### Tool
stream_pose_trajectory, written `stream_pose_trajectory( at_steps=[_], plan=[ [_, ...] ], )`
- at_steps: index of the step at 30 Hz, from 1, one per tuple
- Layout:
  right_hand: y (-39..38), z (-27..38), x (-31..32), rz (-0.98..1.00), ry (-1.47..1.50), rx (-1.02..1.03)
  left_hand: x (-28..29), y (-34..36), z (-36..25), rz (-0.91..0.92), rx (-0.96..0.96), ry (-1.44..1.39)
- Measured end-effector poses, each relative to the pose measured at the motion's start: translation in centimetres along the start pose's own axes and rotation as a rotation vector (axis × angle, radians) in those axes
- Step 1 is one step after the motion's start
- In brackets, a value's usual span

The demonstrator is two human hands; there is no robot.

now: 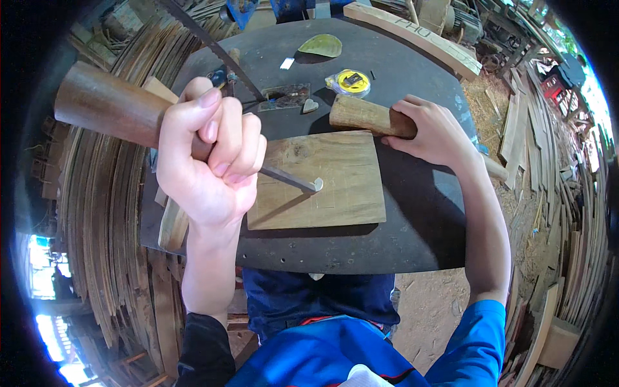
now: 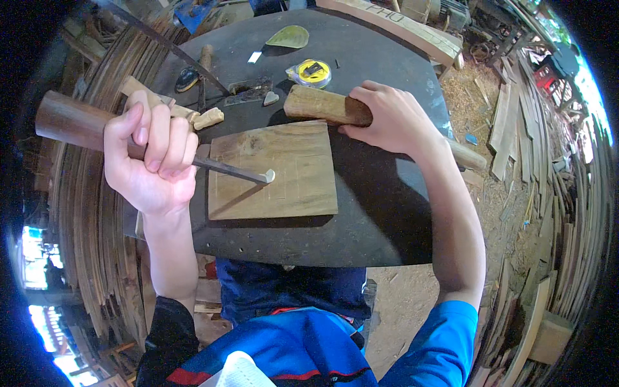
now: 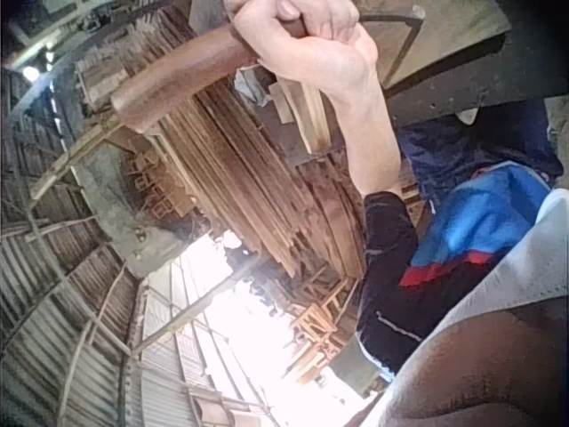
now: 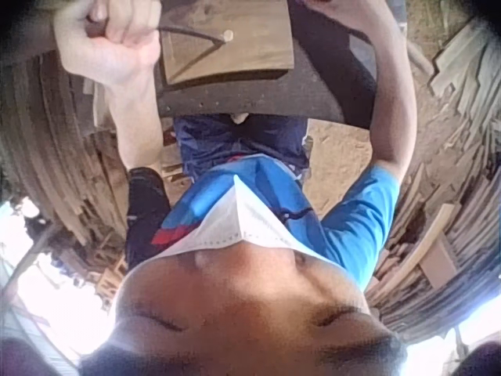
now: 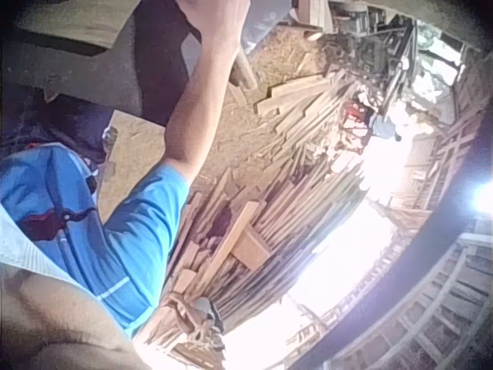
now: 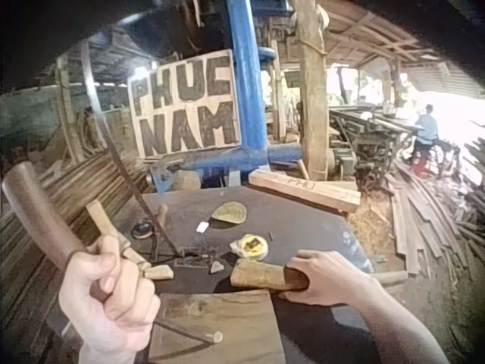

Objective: Using a chisel and mallet to carve wood.

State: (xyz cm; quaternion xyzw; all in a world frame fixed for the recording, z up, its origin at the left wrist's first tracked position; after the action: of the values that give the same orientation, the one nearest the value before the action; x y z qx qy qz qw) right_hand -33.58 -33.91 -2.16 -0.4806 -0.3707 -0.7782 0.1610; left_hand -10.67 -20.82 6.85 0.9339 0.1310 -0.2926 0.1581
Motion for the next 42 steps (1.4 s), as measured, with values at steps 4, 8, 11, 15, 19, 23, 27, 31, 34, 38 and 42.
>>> stream_pose_trajectory(
  at_steps=[4, 8, 11, 15, 19, 23, 27, 31, 34, 38, 42],
  plan=[
    [0.01, 0.07, -0.18, -0.02, 0.007, 0.006, 0.11, 0.24, -0.01, -0.044, -0.02, 0.021],
    [0.05, 0.17, 0.01, 0.038, -0.036, -0.034, 0.22, 0.2, 0.04, -0.069, -0.04, 0.019],
    [-0.02, 0.1, -0.17, 0.03, -0.029, -0.025, 0.33, 0.19, 0.1, -0.09, -0.046, 0.009],
    [0.01, 0.15, -0.16, 0.036, -0.022, -0.031, 0.44, 0.18, -0.1, -0.084, -0.061, -0.003],
    [-0.06, -0.02, -0.28, 0.017, -0.027, -0.006, 0.28, 0.17, -0.01, -0.089, -0.053, 0.001],
    [-0.01, 0.0, -0.44, 0.01, -0.024, -0.009, 0.26, 0.21, 0.11, -0.083, -0.042, 0.013],
    [-0.07, 0.09, -0.27, 0.015, -0.028, -0.018, -0.03, 0.24, 0.26, -0.067, -0.04, 0.037],
    [0.05, 0.17, -0.13, 0.028, -0.041, -0.031, -0.54, 0.2, 0.28, -0.086, -0.053, 0.07],
    [-0.14, -0.19, -0.61, 0.014, -0.029, -0.007, -0.38, -0.2, 0.45, -0.027, -0.087, 0.055],
    [-0.05, -0.28, -0.74, 0.001, -0.058, 0.023, -0.45, -0.63, -0.11, -0.102, -0.112, 0.077],
    [-0.04, -0.28, -0.67, 0.006, -0.055, 0.005, -0.37, -0.56, -0.08, -0.083, -0.097, 0.088]
  ],
)
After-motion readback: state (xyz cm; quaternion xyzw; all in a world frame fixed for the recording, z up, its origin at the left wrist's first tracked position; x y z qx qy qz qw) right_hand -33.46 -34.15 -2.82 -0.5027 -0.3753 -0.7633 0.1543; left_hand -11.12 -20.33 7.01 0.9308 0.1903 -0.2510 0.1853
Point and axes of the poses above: each hand's wrist, its own y-axis towards the middle knuckle, its own x-axis out of the back of the hand, z = x × y, the point moved 4 cm from there along y, towards the middle knuckle, and after that the axes turned 14 degrees about -z, right-handed, at the moved point
